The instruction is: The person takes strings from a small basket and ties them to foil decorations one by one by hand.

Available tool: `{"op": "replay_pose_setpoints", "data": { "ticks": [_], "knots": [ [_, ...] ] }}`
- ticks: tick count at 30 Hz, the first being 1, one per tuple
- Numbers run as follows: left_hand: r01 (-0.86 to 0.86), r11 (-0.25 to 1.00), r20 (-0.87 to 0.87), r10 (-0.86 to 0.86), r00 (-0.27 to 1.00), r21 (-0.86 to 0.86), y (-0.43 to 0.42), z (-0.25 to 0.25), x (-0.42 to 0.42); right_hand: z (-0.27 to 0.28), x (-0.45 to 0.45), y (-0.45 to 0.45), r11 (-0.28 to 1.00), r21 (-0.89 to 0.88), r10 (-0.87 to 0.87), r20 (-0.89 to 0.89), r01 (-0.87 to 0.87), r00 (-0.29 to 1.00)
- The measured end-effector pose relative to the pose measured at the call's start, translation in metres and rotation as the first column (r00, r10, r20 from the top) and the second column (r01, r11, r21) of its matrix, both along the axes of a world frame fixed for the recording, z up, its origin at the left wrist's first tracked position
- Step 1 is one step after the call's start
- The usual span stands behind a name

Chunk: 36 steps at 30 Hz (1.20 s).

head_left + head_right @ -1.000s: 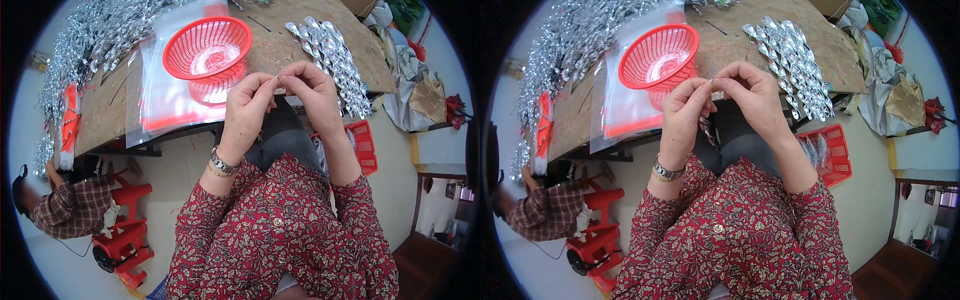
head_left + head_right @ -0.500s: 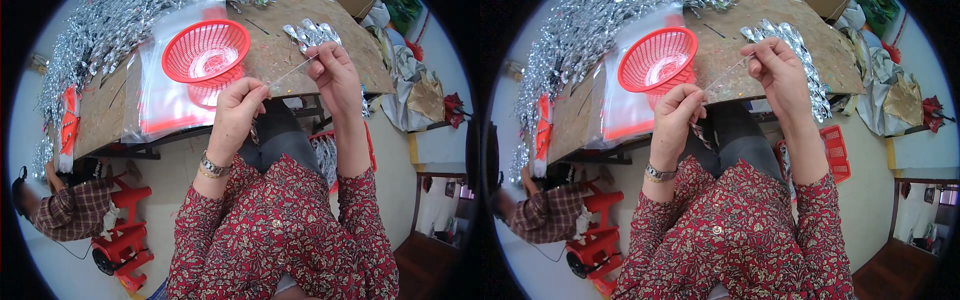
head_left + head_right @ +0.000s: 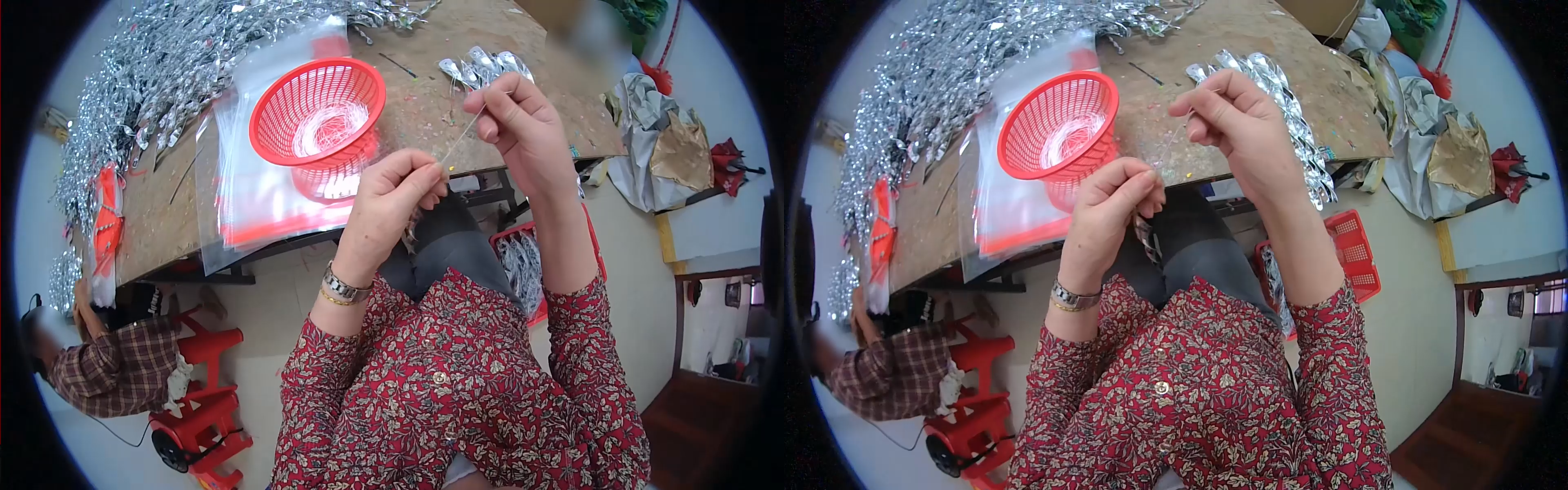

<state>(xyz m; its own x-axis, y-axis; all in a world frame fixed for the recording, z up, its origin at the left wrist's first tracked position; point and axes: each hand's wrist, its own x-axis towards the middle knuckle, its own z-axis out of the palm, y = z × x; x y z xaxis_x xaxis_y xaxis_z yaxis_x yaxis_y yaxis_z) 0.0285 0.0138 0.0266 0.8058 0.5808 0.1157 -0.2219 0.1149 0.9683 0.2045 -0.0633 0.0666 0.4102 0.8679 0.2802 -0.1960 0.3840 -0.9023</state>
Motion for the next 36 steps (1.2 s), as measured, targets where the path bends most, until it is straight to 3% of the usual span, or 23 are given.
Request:
{"op": "replay_pose_setpoints", "data": {
  "ticks": [9,12,17,22,24,26,28,31,36],
  "knots": [
    [-0.028,0.992,0.039,0.033,0.999,-0.122,-0.009,0.018,0.008,-0.003,-0.007,0.001,0.993,-0.020,0.115,-0.034,-0.116,0.993],
    [0.017,0.996,0.035,-0.014,0.999,-0.089,-0.008,0.015,0.009,-0.005,-0.006,0.001,0.987,-0.013,0.155,-0.096,-0.157,0.983],
    [-0.063,0.997,0.026,0.064,0.998,-0.035,-0.008,0.012,0.004,-0.008,0.006,0.001,0.969,0.090,0.246,-0.294,-0.230,0.923],
    [-0.060,0.996,0.068,0.064,0.996,-0.060,-0.005,0.006,-0.010,-0.003,0.045,-0.003,0.975,0.182,0.175,-0.249,-0.131,0.953],
    [-0.051,0.996,0.099,0.057,0.993,-0.071,-0.002,0.000,-0.011,-0.004,0.058,-0.002,0.993,0.117,0.034,-0.234,-0.007,0.972],
    [-0.069,0.993,0.064,0.075,0.995,-0.100,0.002,-0.003,-0.010,-0.003,0.053,-0.003,0.994,0.105,0.027,-0.240,-0.001,0.970],
    [-0.060,0.992,0.073,0.068,0.995,-0.109,0.003,-0.003,-0.006,-0.005,0.040,-0.003,0.999,-0.049,-0.026,-0.055,0.024,0.998],
    [-0.055,0.992,0.062,0.062,0.996,-0.112,-0.002,0.003,-0.002,-0.006,0.005,-0.003,0.982,-0.171,0.076,-0.016,-0.077,0.997],
    [-0.082,0.994,0.031,0.084,0.996,-0.072,0.002,0.000,-0.015,-0.013,0.059,-0.001,0.999,0.043,0.019,-0.113,-0.014,0.993]
  ]
}}
